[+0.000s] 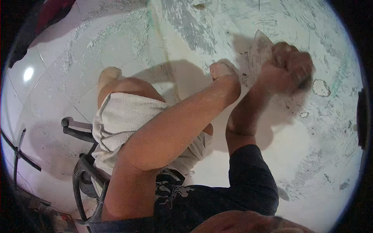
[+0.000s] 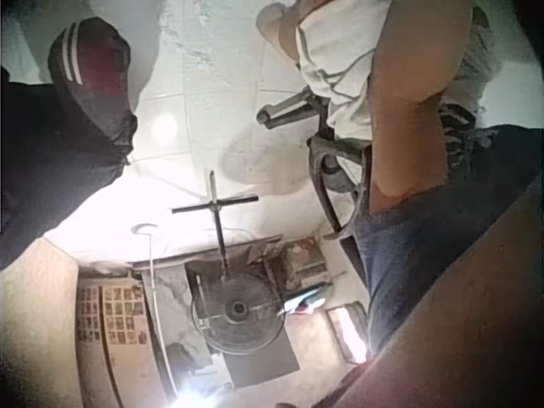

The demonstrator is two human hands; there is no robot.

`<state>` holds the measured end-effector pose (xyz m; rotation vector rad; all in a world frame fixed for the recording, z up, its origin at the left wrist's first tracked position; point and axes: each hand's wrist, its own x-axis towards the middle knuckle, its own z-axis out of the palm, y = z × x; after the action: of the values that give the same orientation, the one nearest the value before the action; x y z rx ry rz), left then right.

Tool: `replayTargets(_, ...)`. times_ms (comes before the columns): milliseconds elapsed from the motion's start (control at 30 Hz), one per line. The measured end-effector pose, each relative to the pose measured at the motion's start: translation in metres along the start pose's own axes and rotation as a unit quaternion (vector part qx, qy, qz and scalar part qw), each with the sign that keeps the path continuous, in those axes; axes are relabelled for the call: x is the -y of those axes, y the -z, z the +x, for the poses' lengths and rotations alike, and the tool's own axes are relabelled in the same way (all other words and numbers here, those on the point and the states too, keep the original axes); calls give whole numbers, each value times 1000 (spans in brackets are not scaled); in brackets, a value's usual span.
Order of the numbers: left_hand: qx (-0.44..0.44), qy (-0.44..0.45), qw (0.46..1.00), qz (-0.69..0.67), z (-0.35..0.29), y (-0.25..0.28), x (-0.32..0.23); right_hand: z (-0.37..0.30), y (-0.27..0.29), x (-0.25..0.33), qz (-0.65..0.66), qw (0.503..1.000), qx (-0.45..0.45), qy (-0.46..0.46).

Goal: Scraping old paint or plaster from a wall using a putty knife.

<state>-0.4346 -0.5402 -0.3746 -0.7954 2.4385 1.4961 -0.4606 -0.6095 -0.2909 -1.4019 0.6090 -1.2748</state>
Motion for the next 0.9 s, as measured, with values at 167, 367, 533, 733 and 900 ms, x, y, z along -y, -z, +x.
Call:
replayTargets(167,-47,-19,999,-15,-34,26,-10,-52,82,24,-186,919,-343,51)
replayTargets(367,18,-35,999,23,-39,37,3,-11,-9,26,-391,918,-57,-32)
replayTargets(533,-16,9,999,-32,-35,29,3,-26,-9,18,-312,916,-243,65)
replayTargets(733,-3,10,996,-92,-27,30,4,3,-26,16,-503,858,-102,1)
replayTargets(900,-12,-34,997,-74,-38,37,4,-1,-13,17,-215,954,-209,-10)
